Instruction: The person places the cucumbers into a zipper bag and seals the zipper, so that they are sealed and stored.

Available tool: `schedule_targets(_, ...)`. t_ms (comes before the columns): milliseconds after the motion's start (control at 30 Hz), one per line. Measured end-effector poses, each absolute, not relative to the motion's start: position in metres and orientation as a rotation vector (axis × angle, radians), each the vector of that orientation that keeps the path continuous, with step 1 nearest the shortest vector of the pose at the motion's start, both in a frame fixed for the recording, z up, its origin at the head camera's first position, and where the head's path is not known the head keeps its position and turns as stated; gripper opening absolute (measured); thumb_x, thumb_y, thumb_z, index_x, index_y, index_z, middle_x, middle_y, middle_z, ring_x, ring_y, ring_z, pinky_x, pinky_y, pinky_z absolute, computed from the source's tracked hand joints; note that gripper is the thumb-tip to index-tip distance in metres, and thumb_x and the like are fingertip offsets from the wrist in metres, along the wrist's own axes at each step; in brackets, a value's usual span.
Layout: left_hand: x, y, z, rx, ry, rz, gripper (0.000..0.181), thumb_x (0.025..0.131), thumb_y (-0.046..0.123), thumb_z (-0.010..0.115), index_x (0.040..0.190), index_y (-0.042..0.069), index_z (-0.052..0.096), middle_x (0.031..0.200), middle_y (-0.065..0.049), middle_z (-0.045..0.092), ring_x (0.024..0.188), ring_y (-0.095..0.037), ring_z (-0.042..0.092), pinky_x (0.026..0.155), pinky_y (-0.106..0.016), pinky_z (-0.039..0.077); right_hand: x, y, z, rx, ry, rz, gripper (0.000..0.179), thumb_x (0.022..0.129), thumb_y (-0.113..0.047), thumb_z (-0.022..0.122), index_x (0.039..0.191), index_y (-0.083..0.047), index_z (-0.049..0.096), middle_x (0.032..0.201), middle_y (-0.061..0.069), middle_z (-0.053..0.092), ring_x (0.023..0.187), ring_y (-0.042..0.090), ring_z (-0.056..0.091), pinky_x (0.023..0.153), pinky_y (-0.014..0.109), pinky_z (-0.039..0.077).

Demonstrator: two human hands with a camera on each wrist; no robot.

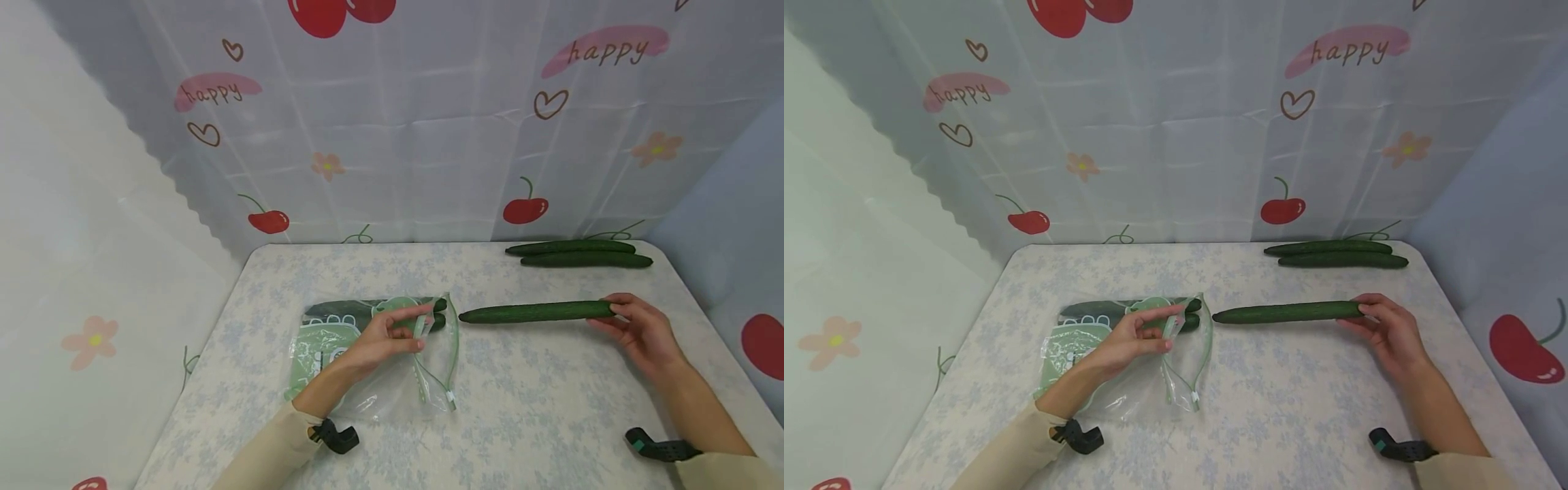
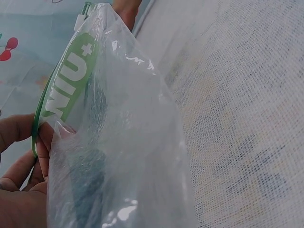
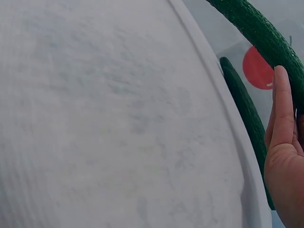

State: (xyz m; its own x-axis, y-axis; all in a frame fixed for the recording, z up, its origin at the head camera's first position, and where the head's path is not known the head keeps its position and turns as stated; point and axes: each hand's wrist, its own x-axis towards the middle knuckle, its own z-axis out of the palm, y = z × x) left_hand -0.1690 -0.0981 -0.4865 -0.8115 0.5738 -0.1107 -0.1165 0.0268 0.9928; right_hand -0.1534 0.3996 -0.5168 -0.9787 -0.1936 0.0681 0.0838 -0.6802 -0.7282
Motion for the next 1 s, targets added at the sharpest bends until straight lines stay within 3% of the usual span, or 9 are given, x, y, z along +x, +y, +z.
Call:
schedule_targets(400,-0.169,-0.095,-0.485,0.454,1.852,1.813,0.070,0.094,-0.001,0.077,0.159,0.017,0.056,0.158,-0.011,0.059,0.081,-0.004,0.063,0.080,-0.021,0.056,-0.153,0.378,-0.520,-0.304,1.210,-2.649,0.044,0.111,0.012,0.028,0.123,0.006,0.071,0.121,0.011,0.068,0.103,0.031,0.080,0.094,0.044,0.064)
schedule_targets(733,-0.168,-0.095,-0.486,0.453,1.836,1.822,0.072,0.093,-0.001,0.078,0.160,0.013,0.054,0.157,-0.012,0.060,0.081,-0.004,0.066,0.081,-0.021,0.056,-0.154,0.352,-0.514,-0.230,1.381,-2.526,0.039,0.112,0.009,0.036,0.118,0.000,0.073,0.122,0.007,0.067,0.103,0.024,0.079,0.095,0.039,0.064)
schedule_targets(833,-0.168,-0.095,-0.486,0.449,1.830,1.829,0.071,0.093,-0.001,0.078,0.159,0.014,0.055,0.153,-0.008,0.063,0.080,-0.004,0.064,0.081,-0.021,0.056,-0.155,0.344,-0.512,-0.192,1.405,-2.497,0.037,0.112,0.007,0.038,0.116,-0.002,0.074,0.122,0.006,0.067,0.103,0.023,0.079,0.096,0.039,0.063)
schedule_targets(1000,-0.168,-0.095,-0.485,0.444,1.841,1.829,0.071,0.094,0.000,0.078,0.159,0.014,0.055,0.131,0.005,0.070,0.076,-0.004,0.061,0.080,-0.021,0.055,-0.155,0.333,-0.511,-0.176,1.414,-2.446,0.035,0.112,0.007,0.040,0.114,-0.002,0.074,0.123,0.005,0.066,0.109,0.022,0.079,0.098,0.041,0.062)
